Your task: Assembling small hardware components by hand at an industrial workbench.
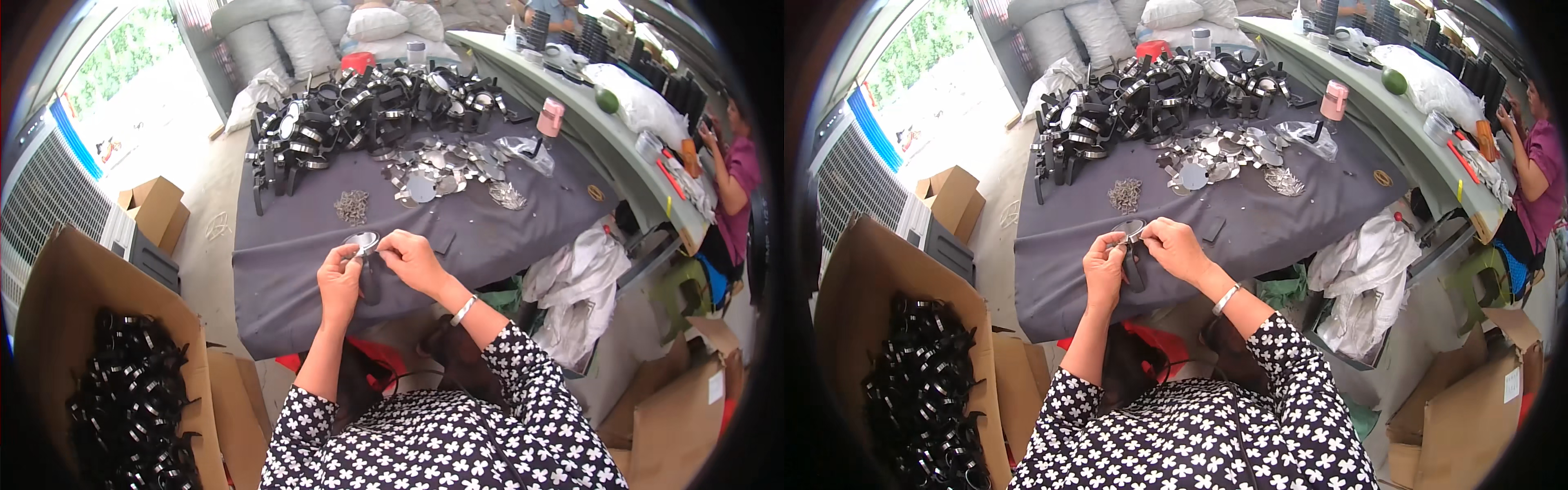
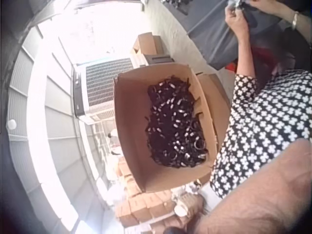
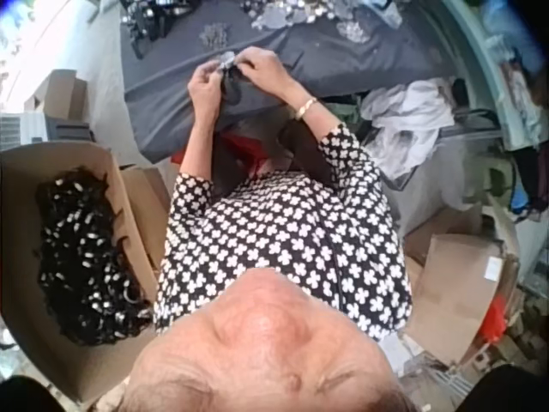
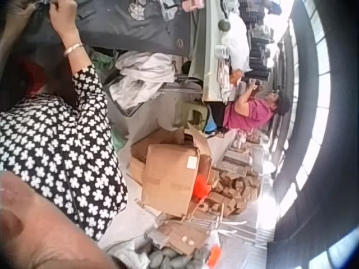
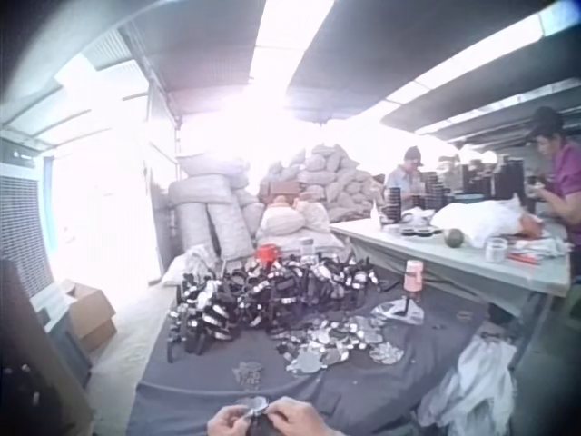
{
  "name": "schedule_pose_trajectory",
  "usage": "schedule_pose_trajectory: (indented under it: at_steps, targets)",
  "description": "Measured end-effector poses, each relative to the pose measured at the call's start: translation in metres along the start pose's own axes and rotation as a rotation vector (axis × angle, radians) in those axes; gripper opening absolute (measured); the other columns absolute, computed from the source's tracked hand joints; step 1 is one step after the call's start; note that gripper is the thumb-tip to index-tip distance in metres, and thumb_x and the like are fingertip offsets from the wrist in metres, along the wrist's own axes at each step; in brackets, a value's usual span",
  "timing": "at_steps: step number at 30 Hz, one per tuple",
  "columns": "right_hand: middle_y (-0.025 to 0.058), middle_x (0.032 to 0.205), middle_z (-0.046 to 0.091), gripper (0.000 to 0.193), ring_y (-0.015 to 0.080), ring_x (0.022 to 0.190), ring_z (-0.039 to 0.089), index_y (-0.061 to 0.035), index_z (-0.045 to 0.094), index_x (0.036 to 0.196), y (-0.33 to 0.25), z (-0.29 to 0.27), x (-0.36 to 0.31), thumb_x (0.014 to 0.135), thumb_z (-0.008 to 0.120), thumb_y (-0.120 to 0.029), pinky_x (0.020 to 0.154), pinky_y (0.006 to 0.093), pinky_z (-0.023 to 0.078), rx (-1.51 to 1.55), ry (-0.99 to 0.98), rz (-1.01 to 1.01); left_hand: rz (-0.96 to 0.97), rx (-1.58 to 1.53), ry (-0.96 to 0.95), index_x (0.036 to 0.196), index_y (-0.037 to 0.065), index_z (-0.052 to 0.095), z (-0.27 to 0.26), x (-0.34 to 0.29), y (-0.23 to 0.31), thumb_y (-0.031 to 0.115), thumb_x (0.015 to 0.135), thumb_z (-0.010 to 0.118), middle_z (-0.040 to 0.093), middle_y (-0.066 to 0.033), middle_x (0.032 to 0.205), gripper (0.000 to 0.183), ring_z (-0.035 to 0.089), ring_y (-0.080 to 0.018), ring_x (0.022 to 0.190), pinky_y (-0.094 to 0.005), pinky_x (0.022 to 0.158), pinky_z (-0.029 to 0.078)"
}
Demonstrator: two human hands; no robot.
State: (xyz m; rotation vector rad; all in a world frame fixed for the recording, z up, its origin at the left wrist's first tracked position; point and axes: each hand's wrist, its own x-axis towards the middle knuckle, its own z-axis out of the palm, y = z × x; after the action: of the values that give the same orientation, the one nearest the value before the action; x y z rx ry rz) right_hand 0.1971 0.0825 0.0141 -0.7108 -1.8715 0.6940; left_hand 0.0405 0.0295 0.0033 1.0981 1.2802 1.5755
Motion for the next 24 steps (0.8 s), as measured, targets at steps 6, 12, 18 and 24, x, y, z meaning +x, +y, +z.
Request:
schedule_pose_trajectory:
  at_steps: [6,12,18,24]
  targets:
    - [0.0131,0.078,0.061,0.008,0.0266,0.065,0.061,-0.0001,0.062,0.086,-0.004,0.01,0.0,0.078,0.059,0.0,0.061,0.0332,0.049,0.059,-0.031,0.026,-0.007,0.002,-0.005,0.106,0.002,0.059,0.0,-0.004,0.001,0.003,0.09,0.052,0.065,-0.0061,0.072,0.018,0.055,-0.0061,0.052,-0.0194,0.039,0.04]
    - [0.0135,0.079,0.062,0.007,0.0274,0.067,0.062,-0.0006,0.062,0.084,-0.006,0.008,0.004,0.078,0.059,0.001,0.06,0.0338,0.049,-0.029,-0.049,-0.074,-0.021,-0.012,0.011,0.105,0.002,0.059,0.001,-0.002,0.0,0.001,0.089,0.05,0.065,-0.0065,0.072,0.018,0.056,-0.0065,0.053,-0.0194,0.04,0.041]
    - [0.0105,0.073,0.062,0.009,0.0186,0.061,0.06,-0.0002,0.06,0.087,-0.006,0.008,0.016,0.078,0.059,0.002,0.055,0.0302,0.047,0.082,-0.099,-0.025,-0.025,-0.013,0.008,0.104,0.002,0.058,0.0,-0.003,0.003,0.001,0.088,0.05,0.066,-0.0068,0.072,0.019,0.055,-0.0065,0.052,-0.0193,0.038,0.04]
    - [0.0013,0.074,0.061,0.014,0.0041,0.055,0.053,-0.0006,0.059,0.094,-0.013,0.01,0.022,0.08,0.061,0.003,0.047,0.0186,0.043,0.491,-0.156,0.447,-0.031,-0.028,0.032,0.104,0.001,0.059,0.0,-0.003,0.004,0.0,0.088,0.05,0.065,-0.0064,0.07,0.018,0.054,-0.0062,0.05,-0.019,0.037,0.039]
